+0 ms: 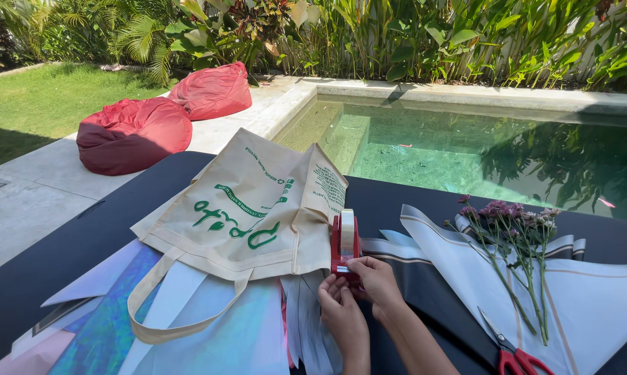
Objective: The person arranges flowers in a bucket, cuts the stems of some flowers with shears, and then wraps a small bouquet using paper and tape.
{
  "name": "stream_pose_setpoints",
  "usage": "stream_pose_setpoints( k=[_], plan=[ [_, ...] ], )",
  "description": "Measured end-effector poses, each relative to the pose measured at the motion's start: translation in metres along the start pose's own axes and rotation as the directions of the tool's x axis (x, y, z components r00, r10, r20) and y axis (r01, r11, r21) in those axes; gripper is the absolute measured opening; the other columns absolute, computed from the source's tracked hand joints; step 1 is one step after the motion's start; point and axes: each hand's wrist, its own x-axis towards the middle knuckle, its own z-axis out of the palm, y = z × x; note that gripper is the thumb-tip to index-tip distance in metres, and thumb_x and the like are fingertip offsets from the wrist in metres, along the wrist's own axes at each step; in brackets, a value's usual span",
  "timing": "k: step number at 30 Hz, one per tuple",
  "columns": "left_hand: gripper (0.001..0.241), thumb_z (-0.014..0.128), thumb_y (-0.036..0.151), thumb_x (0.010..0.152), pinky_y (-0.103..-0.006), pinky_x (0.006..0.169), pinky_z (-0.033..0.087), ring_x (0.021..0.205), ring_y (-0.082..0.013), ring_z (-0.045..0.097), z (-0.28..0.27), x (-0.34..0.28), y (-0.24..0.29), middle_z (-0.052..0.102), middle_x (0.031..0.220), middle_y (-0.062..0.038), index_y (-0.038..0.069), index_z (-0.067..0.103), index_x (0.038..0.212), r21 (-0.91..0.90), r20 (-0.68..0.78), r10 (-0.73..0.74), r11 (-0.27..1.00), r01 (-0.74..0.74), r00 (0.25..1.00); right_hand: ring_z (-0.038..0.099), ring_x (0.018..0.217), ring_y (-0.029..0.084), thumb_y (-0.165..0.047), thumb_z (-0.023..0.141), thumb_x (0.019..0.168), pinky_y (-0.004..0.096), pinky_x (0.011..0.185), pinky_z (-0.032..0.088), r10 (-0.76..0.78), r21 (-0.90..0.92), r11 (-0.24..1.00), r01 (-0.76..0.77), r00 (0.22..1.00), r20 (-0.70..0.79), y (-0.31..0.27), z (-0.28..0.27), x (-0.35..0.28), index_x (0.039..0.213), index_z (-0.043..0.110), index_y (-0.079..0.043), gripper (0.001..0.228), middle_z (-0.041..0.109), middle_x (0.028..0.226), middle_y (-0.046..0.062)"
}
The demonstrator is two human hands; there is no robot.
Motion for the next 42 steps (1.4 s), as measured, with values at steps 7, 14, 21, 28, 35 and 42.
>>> stream_pose_setpoints(
  k=[7,14,21,28,35,42],
  plan=[
    [0.024,0.063,0.024,0.093,-0.0275,0.084,0.063,0.093,-0.0158,0.078,-0.004,0.009,-0.007,0.082,0.102,-0.005,0.012,0.075,0.110,0.021,0.046,-0.010,1.000,0.009,0.999,0.054,0.071,0.016,-0.014,0.070,0.095,0.030,0.062,0.044,-0.038,0.041,0.998,0.039,0.999,-0.030,0.013,-0.002,0.005,0.087,0.070,-0.011,0.009,0.071,0.085,0.007],
    [0.026,0.066,0.025,0.092,-0.0260,0.082,0.063,0.091,-0.0146,0.079,-0.007,0.004,0.007,0.083,0.101,-0.005,0.011,0.076,0.111,-0.011,0.043,-0.013,1.000,0.013,0.999,0.045,0.064,0.013,-0.020,0.073,0.096,0.035,0.069,0.048,-0.021,0.134,0.991,0.015,0.999,0.048,0.007,-0.005,-0.001,0.087,0.068,-0.017,0.011,0.067,0.081,0.002],
    [0.038,0.060,0.037,0.095,-0.0296,0.083,0.061,0.093,-0.0186,0.077,-0.016,-0.001,0.025,0.082,0.099,-0.010,0.006,0.080,0.105,-0.089,0.078,-0.128,0.987,0.135,0.989,0.061,0.079,0.016,-0.015,0.071,0.095,0.034,0.072,0.052,-0.080,0.066,0.995,0.077,0.995,0.056,0.013,0.002,-0.009,0.089,0.071,-0.009,0.008,0.073,0.094,0.008],
    [0.034,0.066,0.032,0.094,-0.0301,0.077,0.058,0.084,-0.0193,0.073,-0.019,-0.001,0.029,0.080,0.087,-0.012,0.000,0.079,0.094,-0.188,0.103,-0.134,0.970,0.152,0.986,0.065,0.081,0.015,-0.017,0.072,0.093,0.032,0.074,0.054,-0.214,-0.092,0.974,0.209,0.976,-0.049,0.034,0.009,-0.008,0.088,0.075,-0.009,0.010,0.072,0.095,0.006],
    [0.026,0.063,0.033,0.095,-0.0322,0.086,0.062,0.102,-0.0194,0.076,-0.019,0.010,0.009,0.080,0.105,-0.006,0.011,0.076,0.103,0.083,0.061,-0.079,0.994,0.074,0.995,0.068,0.083,0.014,-0.019,0.073,0.090,0.030,0.076,0.055,-0.323,-0.231,0.928,0.291,0.939,-0.116,0.054,0.010,-0.004,0.086,0.078,-0.009,0.012,0.071,0.095,0.004],
    [0.024,0.062,0.031,0.095,-0.0321,0.081,0.061,0.092,-0.0185,0.076,-0.015,0.013,-0.001,0.080,0.097,-0.005,0.011,0.074,0.097,0.139,0.041,-0.003,0.990,-0.003,0.999,0.070,0.087,0.013,-0.019,0.074,0.088,0.028,0.079,0.058,-0.402,-0.330,0.880,0.342,0.907,-0.130,0.056,0.005,-0.002,0.085,0.081,-0.010,0.012,0.071,0.094,0.002]
  ],
)
